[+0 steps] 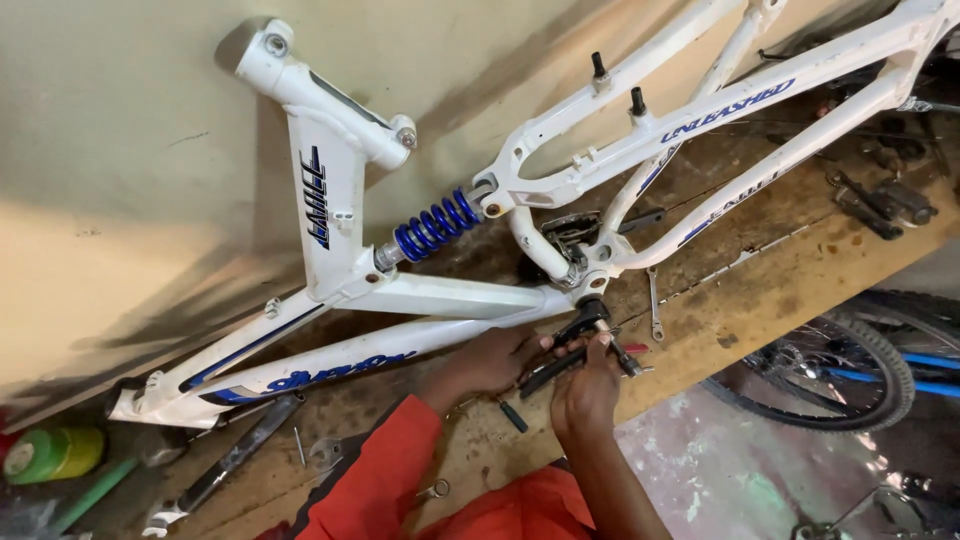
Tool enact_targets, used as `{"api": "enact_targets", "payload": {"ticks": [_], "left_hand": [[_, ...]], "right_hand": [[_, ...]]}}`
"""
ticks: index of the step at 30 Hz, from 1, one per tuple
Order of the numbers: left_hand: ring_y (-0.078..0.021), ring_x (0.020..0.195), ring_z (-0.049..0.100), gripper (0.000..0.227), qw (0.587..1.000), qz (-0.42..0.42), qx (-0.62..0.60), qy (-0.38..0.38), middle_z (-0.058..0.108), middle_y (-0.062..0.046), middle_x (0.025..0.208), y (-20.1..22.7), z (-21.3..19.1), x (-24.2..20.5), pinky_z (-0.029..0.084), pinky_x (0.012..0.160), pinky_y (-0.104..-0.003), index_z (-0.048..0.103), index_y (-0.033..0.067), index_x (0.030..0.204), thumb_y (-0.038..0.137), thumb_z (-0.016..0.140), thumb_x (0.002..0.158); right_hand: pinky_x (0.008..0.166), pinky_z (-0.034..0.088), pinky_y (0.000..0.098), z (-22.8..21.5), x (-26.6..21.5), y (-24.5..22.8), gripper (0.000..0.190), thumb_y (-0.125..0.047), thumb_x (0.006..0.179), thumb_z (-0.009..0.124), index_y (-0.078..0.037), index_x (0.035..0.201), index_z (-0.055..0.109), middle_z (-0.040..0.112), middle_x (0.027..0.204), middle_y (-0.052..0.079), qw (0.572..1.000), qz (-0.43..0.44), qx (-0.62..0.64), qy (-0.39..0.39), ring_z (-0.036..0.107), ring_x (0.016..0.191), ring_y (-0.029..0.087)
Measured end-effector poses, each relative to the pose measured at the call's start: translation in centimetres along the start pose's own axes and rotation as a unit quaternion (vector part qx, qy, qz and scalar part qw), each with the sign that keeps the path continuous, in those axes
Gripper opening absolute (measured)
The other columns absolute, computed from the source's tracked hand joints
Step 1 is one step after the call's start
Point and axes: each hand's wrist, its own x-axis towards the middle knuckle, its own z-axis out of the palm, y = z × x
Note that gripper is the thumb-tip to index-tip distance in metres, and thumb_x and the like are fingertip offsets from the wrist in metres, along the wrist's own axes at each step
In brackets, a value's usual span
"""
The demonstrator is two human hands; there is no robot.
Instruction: The person assembles a bicycle crankset onto a white mountain bike frame. They use a wrench to tighten the crank arm bolts and then attach the chainring to the crankset.
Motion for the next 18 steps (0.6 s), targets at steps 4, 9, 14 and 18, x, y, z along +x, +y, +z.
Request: {"api": "enact_targets", "payload": {"ticks": [4, 9, 14, 18], "left_hand": [[-0.0291, 0.082, 0.063, 0.048, 0.999, 0.033, 0.021, 0.038, 0.069, -0.014, 0.090, 0.0, 0.5, -0.7, 0.040, 0.066, -0.038, 0.056, 0.0131, 0.085, 0.052, 0.033, 0.100], [-0.0339, 0.085, 0.059, 0.012, 0.832, 0.319, 0.035, 0.453, 0.056, -0.006, 0.086, 1.8, -0.8, -4.8, 0.050, 0.073, -0.042, 0.064, 0.0122, 0.104, 0.012, 0.060, 0.092], [-0.0265, 0.093, 0.045, 0.035, 0.624, 0.232, 0.090, 0.741, 0.045, -0.007, 0.100, -1.0, -8.4, -7.7, 0.036, 0.088, -0.040, 0.050, 0.0093, 0.112, 0.034, 0.065, 0.092], [-0.0372, 0.086, 0.061, 0.055, 0.808, 0.176, -0.065, 0.559, 0.060, -0.023, 0.092, -1.6, -13.2, -11.3, 0.045, 0.080, -0.046, 0.049, 0.0005, 0.119, 0.048, 0.064, 0.096]], "right_hand": [[0.060, 0.046, 0.0266, 0.6, -0.6, 0.3, 0.021, -0.031, 0.108, 0.046, -0.011, 0.100, 0.051, 0.053, 0.077, 0.002, 0.999, -0.004, -0.025, 0.025, 0.052, 0.065, 0.015], [0.053, 0.053, 0.0265, 0.5, 0.7, 0.7, 0.040, -0.040, 0.106, 0.048, -0.011, 0.080, 0.048, 0.051, 0.065, 0.003, 0.996, -0.057, -0.072, 0.018, 0.058, 0.054, 0.016], [0.047, 0.050, 0.0261, 0.9, 1.5, 0.6, 0.041, -0.037, 0.105, 0.049, -0.010, 0.074, 0.046, 0.046, 0.059, 0.001, 0.991, -0.050, -0.123, 0.022, 0.053, 0.048, 0.014], [0.041, 0.056, 0.0375, 1.8, 1.1, -0.2, 0.034, -0.029, 0.098, 0.066, -0.002, 0.083, 0.051, 0.049, 0.061, 0.010, 0.986, -0.068, -0.150, 0.017, 0.053, 0.044, 0.022]]}}
